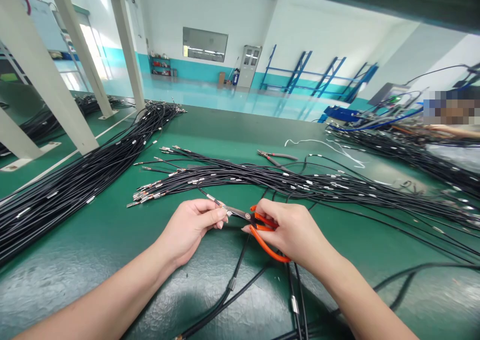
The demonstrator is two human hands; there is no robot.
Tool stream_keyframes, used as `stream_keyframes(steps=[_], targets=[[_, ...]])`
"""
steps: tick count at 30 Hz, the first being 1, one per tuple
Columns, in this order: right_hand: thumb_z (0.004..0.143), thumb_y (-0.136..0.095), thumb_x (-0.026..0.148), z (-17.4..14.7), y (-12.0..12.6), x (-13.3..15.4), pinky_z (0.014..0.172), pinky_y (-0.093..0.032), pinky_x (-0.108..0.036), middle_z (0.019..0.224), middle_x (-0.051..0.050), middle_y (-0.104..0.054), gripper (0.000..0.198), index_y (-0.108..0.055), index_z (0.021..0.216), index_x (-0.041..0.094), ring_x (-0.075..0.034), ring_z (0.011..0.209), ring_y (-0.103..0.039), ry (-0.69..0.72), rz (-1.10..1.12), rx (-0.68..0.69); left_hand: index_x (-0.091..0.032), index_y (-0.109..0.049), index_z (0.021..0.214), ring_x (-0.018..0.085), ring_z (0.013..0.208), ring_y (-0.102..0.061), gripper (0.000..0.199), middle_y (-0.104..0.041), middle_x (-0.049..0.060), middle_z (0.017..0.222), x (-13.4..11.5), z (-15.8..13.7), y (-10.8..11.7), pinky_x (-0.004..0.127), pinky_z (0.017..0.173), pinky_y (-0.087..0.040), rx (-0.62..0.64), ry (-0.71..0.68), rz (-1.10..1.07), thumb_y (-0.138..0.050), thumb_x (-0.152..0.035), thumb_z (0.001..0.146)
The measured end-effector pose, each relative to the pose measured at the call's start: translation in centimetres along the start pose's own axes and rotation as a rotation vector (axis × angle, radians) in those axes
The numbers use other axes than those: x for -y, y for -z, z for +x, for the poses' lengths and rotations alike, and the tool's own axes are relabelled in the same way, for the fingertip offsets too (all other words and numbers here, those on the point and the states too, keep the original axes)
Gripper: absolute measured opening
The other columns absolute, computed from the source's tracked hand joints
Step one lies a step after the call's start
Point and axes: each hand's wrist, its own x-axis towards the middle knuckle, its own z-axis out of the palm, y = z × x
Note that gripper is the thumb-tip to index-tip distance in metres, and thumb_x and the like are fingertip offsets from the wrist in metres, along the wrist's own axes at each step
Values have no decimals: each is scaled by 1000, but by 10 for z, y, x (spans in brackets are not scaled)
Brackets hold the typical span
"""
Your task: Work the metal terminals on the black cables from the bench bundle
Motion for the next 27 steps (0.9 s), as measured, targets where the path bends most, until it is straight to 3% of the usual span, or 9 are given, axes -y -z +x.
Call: stream_keyframes(steps=[27], targets=[[78, -58, 24, -4, 2, 2, 44, -26, -20, 53, 5, -44, 27, -34, 65, 21, -9, 43, -36, 120, -122, 7, -12, -62, 56, 7, 57, -46, 14, -55, -1, 62, 1, -1, 0, 19, 59, -37, 3, -25, 23, -66, -13, 69]])
